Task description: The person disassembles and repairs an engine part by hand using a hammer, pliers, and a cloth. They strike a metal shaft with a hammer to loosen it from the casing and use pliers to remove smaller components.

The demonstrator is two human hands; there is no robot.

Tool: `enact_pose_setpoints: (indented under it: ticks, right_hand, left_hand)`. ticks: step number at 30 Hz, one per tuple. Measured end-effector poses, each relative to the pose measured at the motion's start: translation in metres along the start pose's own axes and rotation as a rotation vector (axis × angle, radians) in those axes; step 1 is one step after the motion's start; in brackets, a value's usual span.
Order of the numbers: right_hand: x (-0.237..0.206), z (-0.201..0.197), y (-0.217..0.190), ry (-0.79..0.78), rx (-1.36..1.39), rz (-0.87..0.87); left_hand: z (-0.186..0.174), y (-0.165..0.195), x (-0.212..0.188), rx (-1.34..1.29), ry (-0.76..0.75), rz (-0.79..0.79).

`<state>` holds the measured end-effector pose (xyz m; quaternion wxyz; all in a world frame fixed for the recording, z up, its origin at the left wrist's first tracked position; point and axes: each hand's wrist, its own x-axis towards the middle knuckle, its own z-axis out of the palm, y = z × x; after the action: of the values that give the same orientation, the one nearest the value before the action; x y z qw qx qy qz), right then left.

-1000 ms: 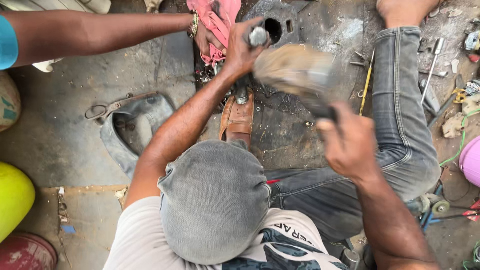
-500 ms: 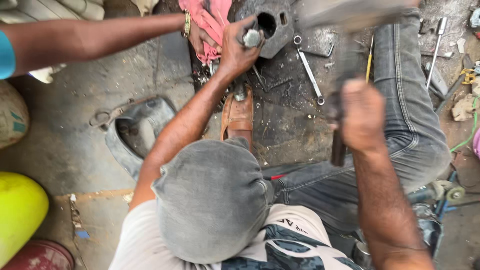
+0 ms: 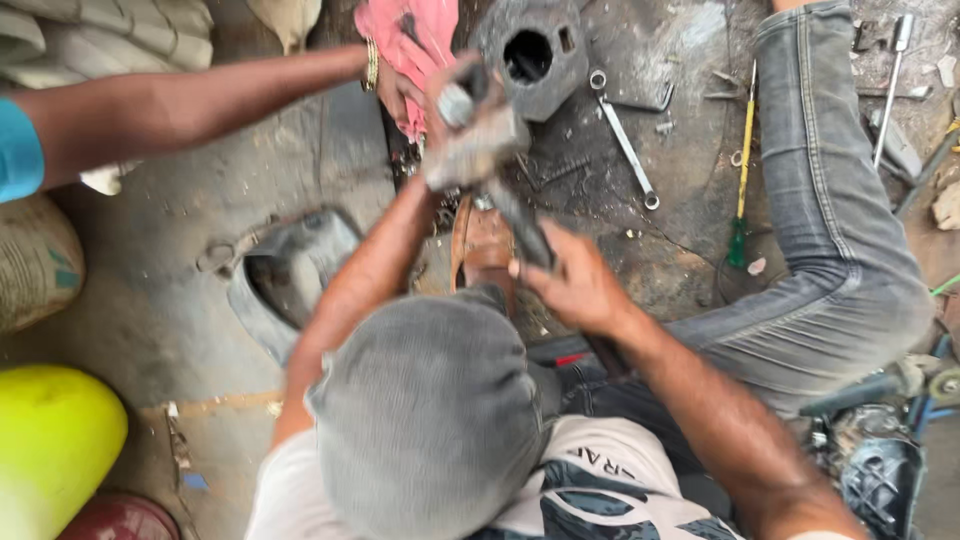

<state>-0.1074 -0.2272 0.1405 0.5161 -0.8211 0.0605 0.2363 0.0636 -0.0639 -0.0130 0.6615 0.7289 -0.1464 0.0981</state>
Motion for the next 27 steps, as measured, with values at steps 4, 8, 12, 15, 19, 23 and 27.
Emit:
enact_pose_setpoints:
  ticks: [4, 8, 12, 15, 19, 23, 27]
  right_hand:
    - [-0.020, -0.036, -0.033, 0.057, -0.008, 0.190]
    - [-0.022, -0.081, -0.053, 0.373, 0.199, -0.046]
    - [0.002, -0.055, -0.047, 0.488, 0.045, -0.133]
    - [0.010, -0.024, -0.043, 0.131, -0.139, -0.086]
    - [-0.003, -0.023, -0.046, 0.135, 0.026, -0.123]
    - [-0.010, -0.053, -0.040, 0.328, 0.069, -0.276]
    - [0.007, -0.039, -0.027, 0.418, 0.233, -0.297]
  left_hand:
    - [0.005, -0.025, -0.010, -0.025, 0.055, 0.037]
    - [0.007, -0.046, -0.015, -0.065, 0.026, -0.029]
    - [-0.005, -0.056, -0.020, -0.081, -0.061, -0.132]
    - [-0.015, -0.055, -0.023, -0.116, -0.083, -0.151]
    - [-0.015, -0.047, -0.023, -0.114, -0.132, -0.158]
    - [-0.014, -0.039, -0.027, -0.096, -0.172, -0.164]
    - [-0.019, -0.044, -0.030, -0.112, -0.177, -0.106]
